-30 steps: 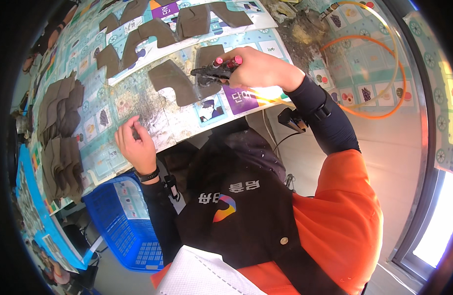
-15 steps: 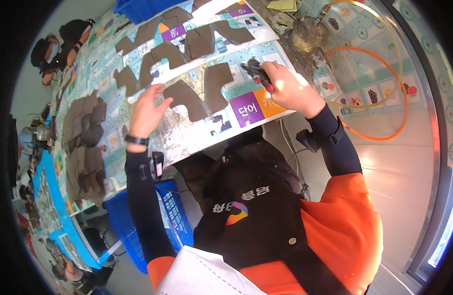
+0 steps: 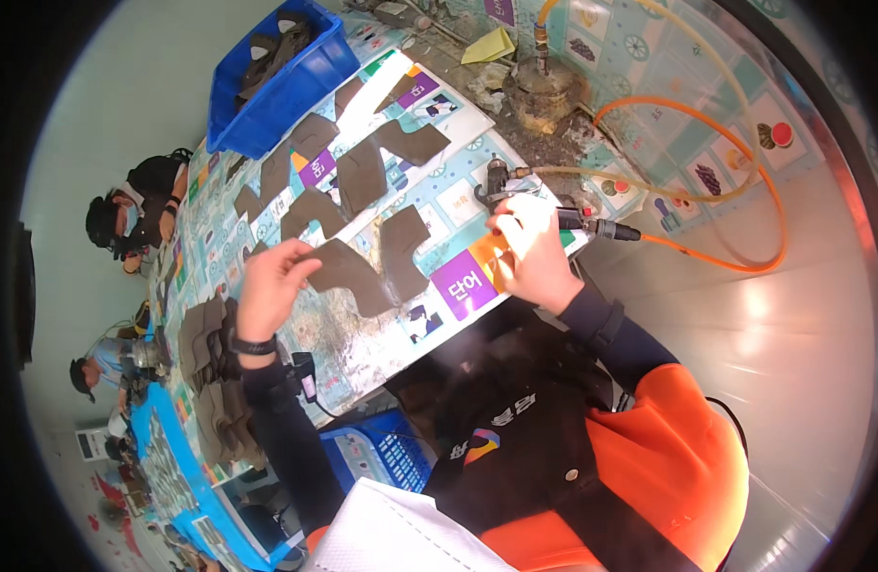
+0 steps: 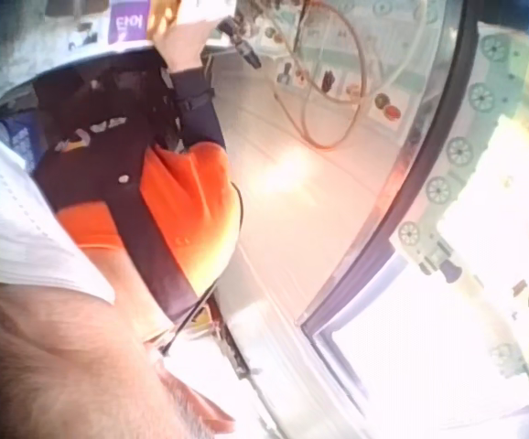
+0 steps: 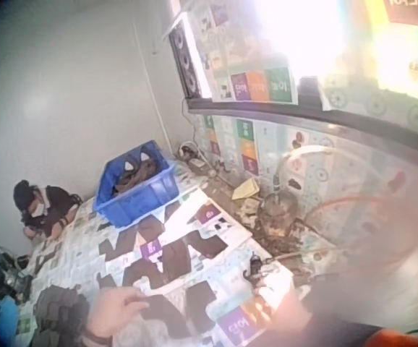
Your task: Applying adhesive to fabric shoe components and pressing them together on a work table.
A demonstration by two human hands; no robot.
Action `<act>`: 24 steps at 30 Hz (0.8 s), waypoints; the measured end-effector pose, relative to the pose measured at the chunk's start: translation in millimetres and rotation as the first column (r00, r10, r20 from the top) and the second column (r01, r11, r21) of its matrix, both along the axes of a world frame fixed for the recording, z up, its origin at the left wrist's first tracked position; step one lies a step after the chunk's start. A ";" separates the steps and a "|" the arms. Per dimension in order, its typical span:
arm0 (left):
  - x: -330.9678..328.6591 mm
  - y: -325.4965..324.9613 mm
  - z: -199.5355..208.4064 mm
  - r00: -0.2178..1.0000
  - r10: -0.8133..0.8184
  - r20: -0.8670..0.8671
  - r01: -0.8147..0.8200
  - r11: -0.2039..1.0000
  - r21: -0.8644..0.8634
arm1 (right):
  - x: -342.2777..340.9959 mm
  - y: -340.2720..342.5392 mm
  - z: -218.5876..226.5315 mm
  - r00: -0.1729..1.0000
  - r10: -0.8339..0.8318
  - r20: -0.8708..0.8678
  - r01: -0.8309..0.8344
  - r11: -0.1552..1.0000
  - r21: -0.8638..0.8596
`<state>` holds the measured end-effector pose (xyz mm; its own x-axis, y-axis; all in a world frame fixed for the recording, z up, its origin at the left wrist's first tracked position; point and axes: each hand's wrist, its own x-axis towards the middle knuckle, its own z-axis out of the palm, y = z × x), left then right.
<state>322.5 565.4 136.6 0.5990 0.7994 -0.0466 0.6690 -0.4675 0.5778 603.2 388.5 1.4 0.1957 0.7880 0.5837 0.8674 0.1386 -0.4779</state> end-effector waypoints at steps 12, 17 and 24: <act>134.9 138.0 -6.9 0.891 -0.085 0.445 0.114 0.993 -0.040 | -4.8 3.7 -2.1 0.996 0.028 -0.089 -0.023 0.998 0.062; 174.2 201.1 -114.2 0.972 -0.064 0.227 0.099 0.984 -0.145 | -3.2 1.4 -2.4 0.995 0.029 -0.090 -0.027 0.999 0.027; 189.7 213.1 -129.5 0.994 -0.106 0.025 0.099 0.974 0.202 | 3.9 3.9 -4.4 0.995 0.039 -0.087 -0.037 0.999 0.029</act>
<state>512.2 778.5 7.1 0.6767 0.7245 0.1311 0.5919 -0.6412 0.4883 607.1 392.4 -3.0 0.2172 0.7798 0.5871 0.8163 0.1848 -0.5474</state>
